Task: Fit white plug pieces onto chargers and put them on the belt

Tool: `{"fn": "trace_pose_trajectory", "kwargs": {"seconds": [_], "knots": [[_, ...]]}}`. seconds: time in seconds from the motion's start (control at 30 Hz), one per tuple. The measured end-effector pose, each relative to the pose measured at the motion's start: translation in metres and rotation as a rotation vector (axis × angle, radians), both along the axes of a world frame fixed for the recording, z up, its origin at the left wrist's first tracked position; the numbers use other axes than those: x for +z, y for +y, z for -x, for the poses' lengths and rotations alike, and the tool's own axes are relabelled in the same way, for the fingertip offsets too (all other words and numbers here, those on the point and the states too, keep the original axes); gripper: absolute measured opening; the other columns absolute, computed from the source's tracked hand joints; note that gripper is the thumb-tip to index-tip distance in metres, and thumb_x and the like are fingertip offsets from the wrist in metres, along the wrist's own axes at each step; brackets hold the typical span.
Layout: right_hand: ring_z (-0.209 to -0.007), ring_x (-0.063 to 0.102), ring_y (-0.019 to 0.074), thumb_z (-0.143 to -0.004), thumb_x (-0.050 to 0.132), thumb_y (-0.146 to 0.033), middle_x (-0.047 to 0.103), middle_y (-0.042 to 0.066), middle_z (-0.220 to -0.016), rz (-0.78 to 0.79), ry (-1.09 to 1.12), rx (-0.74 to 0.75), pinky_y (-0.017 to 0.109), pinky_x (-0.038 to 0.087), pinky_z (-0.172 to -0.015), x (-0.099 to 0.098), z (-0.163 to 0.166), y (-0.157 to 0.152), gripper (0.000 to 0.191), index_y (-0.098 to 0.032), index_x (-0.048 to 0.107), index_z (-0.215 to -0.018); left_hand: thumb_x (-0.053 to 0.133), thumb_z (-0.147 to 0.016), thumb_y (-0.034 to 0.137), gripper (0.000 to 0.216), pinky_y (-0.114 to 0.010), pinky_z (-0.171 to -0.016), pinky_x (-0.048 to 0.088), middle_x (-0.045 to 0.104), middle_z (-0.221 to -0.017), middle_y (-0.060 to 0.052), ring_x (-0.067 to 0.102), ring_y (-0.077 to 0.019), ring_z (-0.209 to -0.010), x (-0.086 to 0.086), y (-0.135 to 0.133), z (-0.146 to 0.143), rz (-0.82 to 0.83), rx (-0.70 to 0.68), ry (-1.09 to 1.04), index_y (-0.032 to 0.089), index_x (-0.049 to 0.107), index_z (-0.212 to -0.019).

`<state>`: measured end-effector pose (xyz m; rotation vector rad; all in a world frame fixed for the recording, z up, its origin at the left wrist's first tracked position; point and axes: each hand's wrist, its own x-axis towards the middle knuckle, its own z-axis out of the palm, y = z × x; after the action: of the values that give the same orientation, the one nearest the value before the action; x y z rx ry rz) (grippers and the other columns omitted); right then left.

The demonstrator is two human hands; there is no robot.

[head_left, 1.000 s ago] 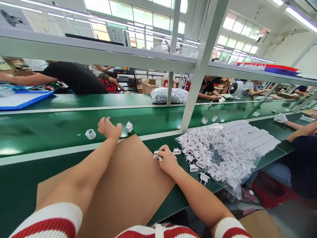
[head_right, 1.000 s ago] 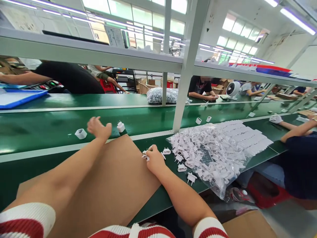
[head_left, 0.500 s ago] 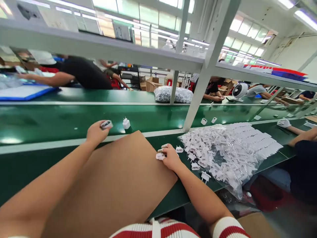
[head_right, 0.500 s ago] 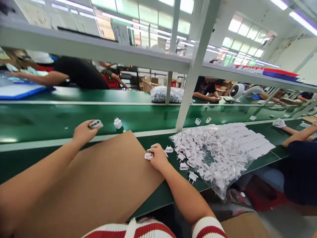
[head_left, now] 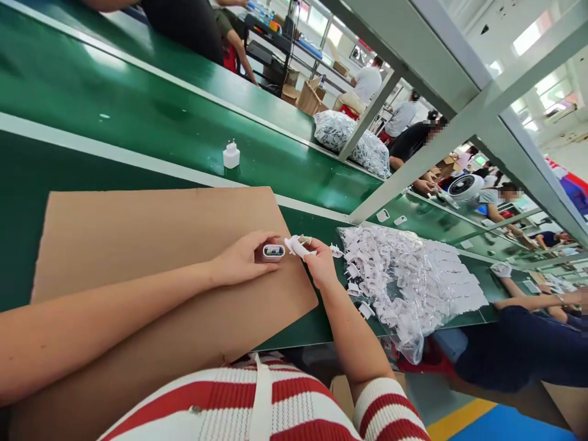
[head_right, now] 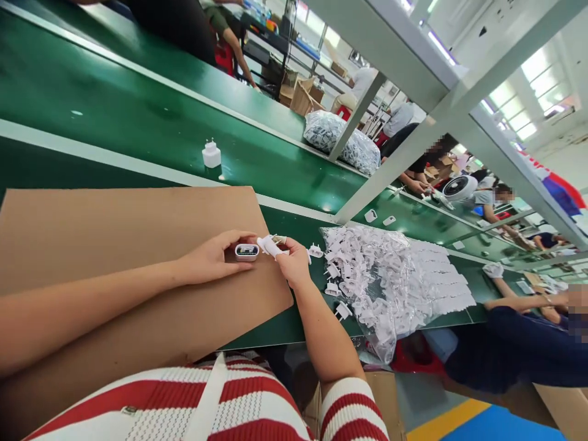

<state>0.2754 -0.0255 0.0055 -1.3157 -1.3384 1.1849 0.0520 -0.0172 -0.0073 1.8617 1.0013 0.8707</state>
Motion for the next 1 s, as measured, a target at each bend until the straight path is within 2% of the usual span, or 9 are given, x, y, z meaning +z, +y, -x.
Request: {"fn": "trace_pose_trajectory", "kwargs": {"seconds": [0.1, 0.2, 0.33, 0.43, 0.53, 0.67, 0.83, 0.93, 1.0], "knots": [[-0.091, 0.067, 0.0189, -0.073, 0.082, -0.037, 0.075, 0.003, -0.102, -0.111, -0.078, -0.018, 0.032, 0.055, -0.084, 0.008, 0.008, -0.006, 0.033, -0.024, 0.078, -0.104, 0.076, -0.077, 0.058, 0.050, -0.037, -0.079, 0.052, 0.069, -0.104, -0.007, 0.065, -0.0262, -0.091, -0.007, 0.003, 0.000, 0.002, 0.015, -0.021, 0.021, 0.070, -0.110], [-0.092, 0.066, 0.0194, -0.085, 0.075, -0.034, 0.073, 0.004, -0.103, -0.342, -0.267, 0.019, 0.034, 0.055, -0.088, 0.016, 0.015, -0.014, 0.023, -0.025, 0.079, -0.106, 0.071, -0.084, 0.060, 0.042, -0.032, -0.069, 0.046, 0.066, -0.088, -0.005, 0.060, -0.0217, -0.078, -0.008, 0.005, 0.000, -0.010, -0.035, -0.017, 0.020, 0.071, -0.095], [-0.098, 0.065, 0.0219, -0.094, 0.066, -0.030, 0.071, 0.006, -0.101, -0.526, -0.559, 0.107, 0.037, 0.054, -0.091, 0.019, 0.019, -0.020, 0.022, -0.025, 0.076, -0.113, 0.074, -0.085, 0.059, 0.041, -0.032, -0.073, 0.046, 0.069, -0.090, -0.005, 0.062, -0.0227, -0.085, -0.012, 0.008, 0.000, -0.062, -0.066, -0.059, 0.019, 0.070, -0.091], [-0.097, 0.061, 0.0233, -0.094, 0.063, -0.025, 0.067, 0.007, -0.096, -0.559, -0.702, 0.160, 0.037, 0.053, -0.087, 0.018, 0.019, -0.020, 0.017, -0.023, 0.074, -0.106, 0.073, -0.087, 0.055, 0.036, -0.032, -0.077, 0.047, 0.071, -0.094, -0.006, 0.063, -0.0228, -0.089, -0.014, 0.008, 0.000, -0.078, -0.084, -0.089, 0.019, 0.071, -0.094], [-0.091, 0.057, 0.0234, -0.091, 0.062, -0.018, 0.060, 0.006, -0.087, -0.563, -0.823, 0.185, 0.036, 0.050, -0.080, 0.020, 0.019, -0.018, 0.009, -0.022, 0.070, -0.089, 0.073, -0.087, 0.054, 0.035, -0.033, -0.077, 0.047, 0.071, -0.093, -0.005, 0.063, -0.0224, -0.088, -0.013, 0.008, -0.001, -0.079, -0.085, -0.099, 0.019, 0.072, -0.091], [-0.090, 0.053, 0.0243, -0.084, 0.063, -0.012, 0.055, 0.005, -0.080, -0.574, -0.901, 0.196, 0.036, 0.047, -0.081, 0.023, 0.022, -0.017, 0.015, -0.022, 0.061, -0.074, 0.073, -0.086, 0.057, 0.038, -0.033, -0.075, 0.047, 0.069, -0.089, -0.006, 0.063, -0.0222, -0.085, -0.011, 0.007, -0.001, -0.071, -0.076, -0.104, 0.019, 0.071, -0.085], [-0.094, 0.055, 0.0258, -0.086, 0.061, -0.015, 0.059, 0.006, -0.085, -0.504, -0.845, 0.113, 0.038, 0.048, -0.083, 0.019, 0.025, -0.018, 0.012, -0.023, 0.069, -0.087, 0.072, -0.085, 0.059, 0.039, -0.032, -0.074, 0.048, 0.068, -0.088, -0.006, 0.063, -0.0222, -0.084, -0.008, 0.008, 0.000, -0.044, -0.076, -0.084, 0.020, 0.072, -0.086], [-0.094, 0.055, 0.0259, -0.088, 0.060, -0.018, 0.061, 0.006, -0.085, -0.568, -0.795, 0.041, 0.039, 0.048, -0.085, 0.019, 0.024, -0.019, 0.013, -0.024, 0.072, -0.092, 0.070, -0.087, 0.058, 0.039, -0.032, -0.072, 0.046, 0.067, -0.088, -0.005, 0.062, -0.0217, -0.082, -0.005, 0.009, 0.001, -0.043, -0.087, -0.068, 0.019, 0.072, -0.085], [-0.092, 0.055, 0.0253, -0.087, 0.061, -0.020, 0.059, 0.005, -0.080, -0.623, -0.812, 0.035, 0.039, 0.047, -0.084, 0.021, 0.024, -0.019, 0.009, -0.024, 0.069, -0.085, 0.070, -0.087, 0.057, 0.038, -0.032, -0.072, 0.046, 0.065, -0.086, -0.004, 0.061, -0.0213, -0.081, -0.003, 0.009, 0.001, -0.052, -0.092, -0.064, 0.019, 0.071, -0.082]]}}
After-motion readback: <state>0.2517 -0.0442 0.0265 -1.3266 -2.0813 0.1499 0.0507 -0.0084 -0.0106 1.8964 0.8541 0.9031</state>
